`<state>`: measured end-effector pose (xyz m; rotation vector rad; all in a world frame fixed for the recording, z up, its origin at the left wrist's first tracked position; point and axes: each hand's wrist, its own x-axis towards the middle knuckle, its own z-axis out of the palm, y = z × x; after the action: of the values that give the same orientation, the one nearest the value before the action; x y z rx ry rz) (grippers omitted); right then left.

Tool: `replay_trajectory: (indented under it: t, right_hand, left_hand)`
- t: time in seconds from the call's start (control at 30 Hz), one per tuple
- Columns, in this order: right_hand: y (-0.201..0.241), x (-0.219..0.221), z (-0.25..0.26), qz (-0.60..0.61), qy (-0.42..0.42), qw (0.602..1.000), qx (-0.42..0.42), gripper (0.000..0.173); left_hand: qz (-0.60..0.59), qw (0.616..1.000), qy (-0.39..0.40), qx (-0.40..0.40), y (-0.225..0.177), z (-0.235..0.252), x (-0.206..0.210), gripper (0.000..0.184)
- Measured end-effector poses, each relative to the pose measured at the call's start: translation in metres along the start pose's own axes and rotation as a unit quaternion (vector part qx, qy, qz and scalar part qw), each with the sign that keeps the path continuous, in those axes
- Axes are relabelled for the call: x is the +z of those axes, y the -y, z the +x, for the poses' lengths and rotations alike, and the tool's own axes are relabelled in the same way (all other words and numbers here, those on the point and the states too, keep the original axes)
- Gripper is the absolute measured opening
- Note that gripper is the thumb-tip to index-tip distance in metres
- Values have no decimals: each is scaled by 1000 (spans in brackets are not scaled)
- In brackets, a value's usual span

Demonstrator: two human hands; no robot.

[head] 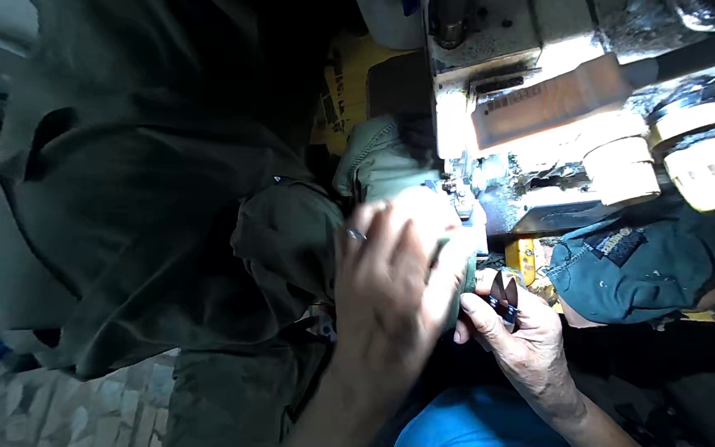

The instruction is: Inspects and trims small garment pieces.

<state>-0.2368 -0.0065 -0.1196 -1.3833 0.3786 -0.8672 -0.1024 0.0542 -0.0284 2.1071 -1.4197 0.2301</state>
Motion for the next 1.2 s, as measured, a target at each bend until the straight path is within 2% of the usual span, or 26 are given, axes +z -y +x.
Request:
replay_trajectory:
  t: [0.07,0.13,0.33,0.4,0.47,0.53,0.6,0.67,0.7,0.77,0.83,0.87,0.97,1.0,1.07,1.13,1.2]
  right_hand:
    - [2,3,6,-9,-7,1000,-2,11]
    - [5,7,12,-1,-9,1000,2,14]
    - [9,8,8,29,0,999,25,18]
    - [12,2,5,39,-12,998,47,20]
    - [14,-3,2,49,-17,997,65,25]
    - [15,-8,1,-20,-45,996,68,28]
    - [18,-13,6,-95,-127,982,104,18]
    - [23,-23,16,-55,-237,956,165,10]
    - [27,-30,18,-43,-260,949,171,10]
    - [35,-38,13,-35,-256,953,157,13]
    - [38,-39,3,12,-221,966,130,16]
    - [37,-39,-2,46,-191,974,110,18]
    - [36,-40,-8,89,-66,993,41,12]
    - [39,-40,-8,81,-47,995,30,11]
    - [44,-45,-5,33,10,999,29,8]
    - [50,-59,-2,-2,179,982,65,10]
    - [64,-65,3,16,359,930,76,16]
  left_hand:
    - [36,999,-12,-11,-6,-21,11,19]
    - [66,997,-10,-41,-6,-22,19,21]
    - [68,993,-16,-93,16,27,21,27]
    - [65,988,-15,-140,15,16,8,26]
    - [55,983,-25,-173,-7,-15,2,21]
    - [-2,987,-18,-158,-45,-47,15,18]
    - [-123,987,5,-101,-70,-64,46,20]
    - [-245,968,35,-42,-73,-63,67,23]
    - [-275,960,41,-18,-72,-60,69,22]
    - [-253,967,7,14,-71,-59,56,21]
    - [-180,981,-59,30,-61,-59,38,18]
    - [-134,988,-66,39,-53,-57,31,20]
    - [-41,997,21,67,-21,-45,21,30]
    - [-52,995,50,67,-11,-42,17,24]
    - [-106,992,61,41,0,-37,-4,22]
    - [-223,974,26,-15,4,-30,-47,21]
    - [-333,942,-28,-16,6,-25,-88,22]
